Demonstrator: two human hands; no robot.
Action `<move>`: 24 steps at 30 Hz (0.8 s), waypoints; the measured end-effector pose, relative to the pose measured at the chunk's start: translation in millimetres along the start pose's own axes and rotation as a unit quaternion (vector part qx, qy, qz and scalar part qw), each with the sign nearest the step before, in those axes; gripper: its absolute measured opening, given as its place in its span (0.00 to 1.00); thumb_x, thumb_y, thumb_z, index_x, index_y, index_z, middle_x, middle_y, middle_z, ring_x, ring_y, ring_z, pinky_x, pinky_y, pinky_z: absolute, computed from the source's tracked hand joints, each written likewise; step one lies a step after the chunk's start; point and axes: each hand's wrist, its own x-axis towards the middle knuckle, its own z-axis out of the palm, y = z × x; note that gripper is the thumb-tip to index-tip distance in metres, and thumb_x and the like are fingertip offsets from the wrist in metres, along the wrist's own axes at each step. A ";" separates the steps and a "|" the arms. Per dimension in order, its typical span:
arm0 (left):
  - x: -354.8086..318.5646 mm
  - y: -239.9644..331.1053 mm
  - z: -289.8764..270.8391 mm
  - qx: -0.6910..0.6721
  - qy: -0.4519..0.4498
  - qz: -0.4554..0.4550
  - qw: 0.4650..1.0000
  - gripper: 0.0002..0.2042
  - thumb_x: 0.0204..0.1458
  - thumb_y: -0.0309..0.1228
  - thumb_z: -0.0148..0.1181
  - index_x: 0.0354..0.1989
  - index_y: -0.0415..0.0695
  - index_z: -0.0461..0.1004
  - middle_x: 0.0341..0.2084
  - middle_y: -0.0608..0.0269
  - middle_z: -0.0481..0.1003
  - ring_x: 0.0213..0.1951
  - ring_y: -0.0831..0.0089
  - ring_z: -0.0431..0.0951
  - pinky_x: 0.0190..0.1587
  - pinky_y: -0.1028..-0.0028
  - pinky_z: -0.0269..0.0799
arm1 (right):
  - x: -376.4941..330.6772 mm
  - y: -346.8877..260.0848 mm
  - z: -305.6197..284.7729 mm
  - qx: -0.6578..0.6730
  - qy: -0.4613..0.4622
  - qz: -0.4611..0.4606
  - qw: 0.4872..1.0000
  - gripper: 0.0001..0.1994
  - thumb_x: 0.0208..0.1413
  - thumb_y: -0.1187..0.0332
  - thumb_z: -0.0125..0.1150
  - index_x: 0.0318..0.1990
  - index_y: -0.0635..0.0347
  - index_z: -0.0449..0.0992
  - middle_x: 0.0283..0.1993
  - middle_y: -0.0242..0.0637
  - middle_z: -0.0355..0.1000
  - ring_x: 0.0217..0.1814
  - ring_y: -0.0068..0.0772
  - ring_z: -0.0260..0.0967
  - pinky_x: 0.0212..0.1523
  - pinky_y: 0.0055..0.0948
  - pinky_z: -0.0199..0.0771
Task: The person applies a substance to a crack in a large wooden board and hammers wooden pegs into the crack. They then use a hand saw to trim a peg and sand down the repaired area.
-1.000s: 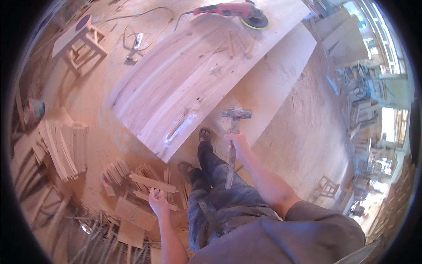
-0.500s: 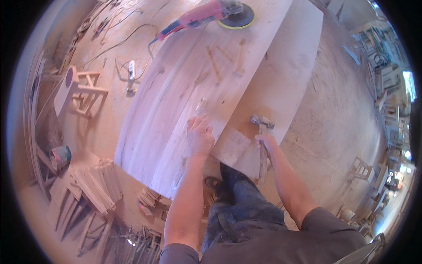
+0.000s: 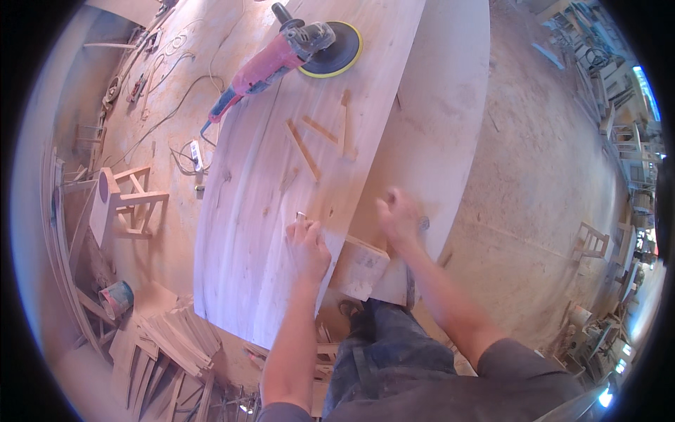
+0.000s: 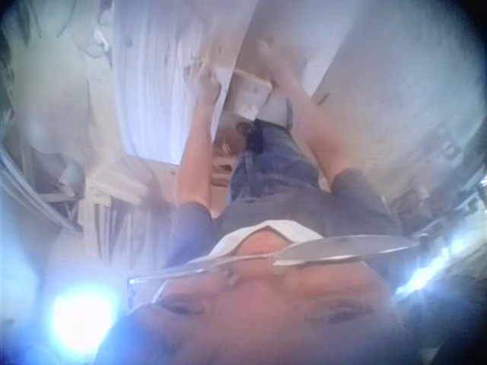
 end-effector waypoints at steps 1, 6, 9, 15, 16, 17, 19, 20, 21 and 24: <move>-2.7 5.1 -1.0 -0.013 0.012 -0.009 1.000 0.13 0.45 0.19 0.64 0.42 0.39 0.80 0.42 0.53 0.76 0.49 0.52 0.71 0.55 0.57 0.68 | 26.2 -29.1 7.3 0.032 0.013 -0.046 0.998 0.24 0.58 0.57 0.62 0.55 0.64 0.71 0.52 0.55 0.75 0.58 0.56 0.71 0.59 0.49 0.69; -32.6 34.4 -2.6 -0.076 0.031 -0.069 0.994 0.14 0.47 0.21 0.63 0.44 0.36 0.79 0.45 0.48 0.76 0.50 0.47 0.72 0.56 0.54 0.68 | 109.0 -122.2 21.4 -0.075 -0.037 -0.018 0.996 0.20 0.60 0.57 0.57 0.54 0.62 0.73 0.48 0.56 0.77 0.49 0.57 0.76 0.54 0.51 0.74; -61.6 39.6 -5.7 -0.105 0.013 -0.096 0.990 0.14 0.49 0.21 0.62 0.45 0.35 0.79 0.45 0.47 0.76 0.50 0.46 0.73 0.57 0.54 0.68 | 119.2 -128.2 25.7 -0.061 -0.092 0.026 0.993 0.18 0.60 0.59 0.57 0.51 0.61 0.72 0.47 0.56 0.77 0.48 0.58 0.77 0.54 0.50 0.74; -148.8 -3.1 -25.1 -0.091 0.099 -0.149 0.980 0.12 0.52 0.23 0.59 0.45 0.36 0.77 0.44 0.45 0.77 0.49 0.48 0.74 0.56 0.54 0.69 | 34.2 -96.5 26.5 -0.020 -0.056 -0.054 0.997 0.18 0.57 0.66 0.60 0.53 0.62 0.72 0.46 0.54 0.77 0.50 0.53 0.76 0.51 0.43 0.76; -158.3 -8.0 -37.9 -0.074 0.093 -0.167 0.979 0.11 0.53 0.23 0.58 0.45 0.36 0.77 0.44 0.44 0.77 0.49 0.48 0.74 0.55 0.53 0.69 | 19.6 -81.9 28.8 0.006 -0.016 -0.067 0.998 0.18 0.55 0.66 0.61 0.53 0.62 0.73 0.45 0.54 0.77 0.49 0.54 0.76 0.52 0.44 0.75; -165.4 -14.4 -37.9 -0.093 0.098 -0.210 0.968 0.12 0.53 0.23 0.59 0.45 0.35 0.77 0.45 0.44 0.76 0.50 0.49 0.74 0.56 0.54 0.69 | 10.6 -57.0 29.9 0.030 0.021 -0.084 0.996 0.19 0.54 0.65 0.62 0.52 0.63 0.73 0.44 0.54 0.77 0.48 0.55 0.75 0.53 0.44 0.74; -211.7 -42.7 -53.6 -0.079 0.140 -0.331 0.930 0.13 0.52 0.23 0.59 0.46 0.32 0.77 0.47 0.45 0.76 0.52 0.50 0.73 0.58 0.57 0.68 | -34.4 -52.8 30.7 0.048 -0.036 -0.044 0.997 0.19 0.52 0.64 0.64 0.50 0.64 0.74 0.44 0.55 0.76 0.48 0.55 0.75 0.52 0.44 0.74; -234.2 -62.6 -45.5 -0.058 0.158 -0.289 0.942 0.13 0.53 0.24 0.60 0.46 0.32 0.77 0.47 0.45 0.76 0.53 0.51 0.73 0.58 0.58 0.68 | -48.1 -14.7 42.5 0.015 0.025 -0.151 0.988 0.17 0.53 0.66 0.65 0.48 0.65 0.76 0.40 0.48 0.77 0.42 0.46 0.76 0.46 0.40 0.76; -255.4 -70.9 -49.0 -0.037 0.178 -0.311 0.933 0.14 0.53 0.25 0.60 0.47 0.34 0.77 0.48 0.45 0.76 0.54 0.51 0.73 0.59 0.58 0.67 | -72.7 0.1 40.9 0.021 0.004 -0.115 0.993 0.15 0.53 0.68 0.66 0.46 0.65 0.76 0.36 0.41 0.75 0.40 0.37 0.74 0.45 0.35 0.76; -283.8 -78.9 -73.1 -0.002 0.179 -0.402 0.898 0.13 0.54 0.28 0.62 0.46 0.35 0.78 0.45 0.45 0.76 0.52 0.49 0.74 0.58 0.56 0.69 | -130.3 36.0 22.6 0.001 -0.108 -0.037 0.993 0.10 0.52 0.71 0.63 0.40 0.63 0.80 0.32 0.35 0.74 0.35 0.27 0.72 0.39 0.30 0.74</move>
